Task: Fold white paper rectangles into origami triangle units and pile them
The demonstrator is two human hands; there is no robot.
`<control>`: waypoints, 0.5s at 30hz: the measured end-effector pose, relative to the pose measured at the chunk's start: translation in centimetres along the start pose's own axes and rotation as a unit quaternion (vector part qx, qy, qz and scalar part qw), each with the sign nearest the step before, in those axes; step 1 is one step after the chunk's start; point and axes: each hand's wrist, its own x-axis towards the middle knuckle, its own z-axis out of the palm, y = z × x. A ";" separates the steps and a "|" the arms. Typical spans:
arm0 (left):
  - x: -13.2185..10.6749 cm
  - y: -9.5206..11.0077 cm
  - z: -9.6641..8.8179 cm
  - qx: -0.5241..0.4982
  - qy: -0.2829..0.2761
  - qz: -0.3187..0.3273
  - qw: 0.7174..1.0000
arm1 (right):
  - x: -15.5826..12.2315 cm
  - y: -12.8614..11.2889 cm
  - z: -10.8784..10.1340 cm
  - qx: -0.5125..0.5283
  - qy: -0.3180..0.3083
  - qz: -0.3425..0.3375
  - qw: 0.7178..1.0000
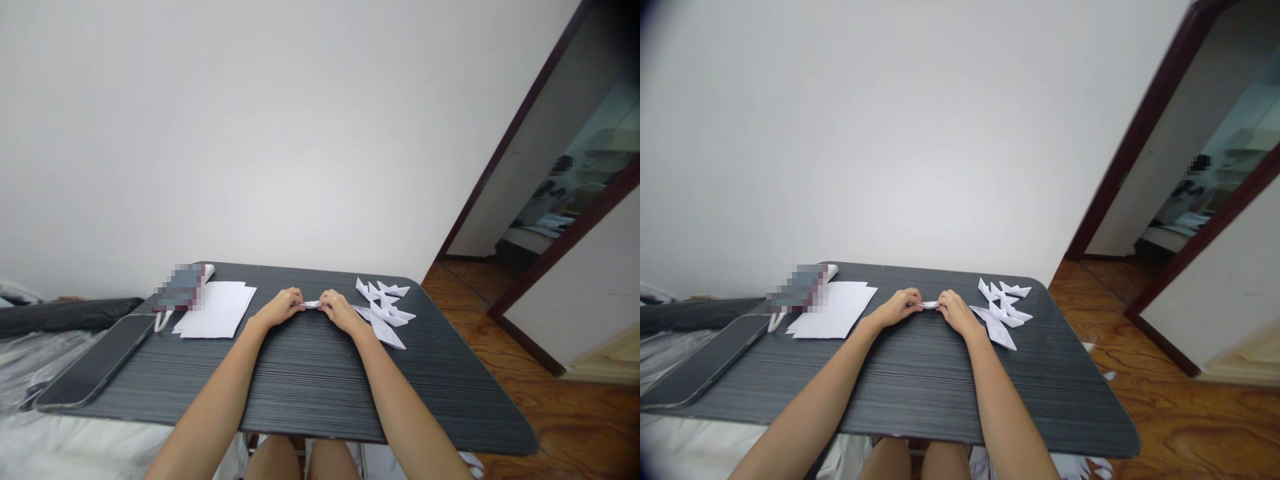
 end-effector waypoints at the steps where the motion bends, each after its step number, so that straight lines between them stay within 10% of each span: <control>1: 0.0 -0.1 -0.1 -0.005 0.001 -0.012 1.000 | 0.0 0.0 0.0 0.005 0.001 0.009 1.000; 15: -0.1 -1.0 0.0 -0.006 0.018 -0.147 0.989 | 0.5 1.0 0.5 0.032 -0.003 0.108 0.994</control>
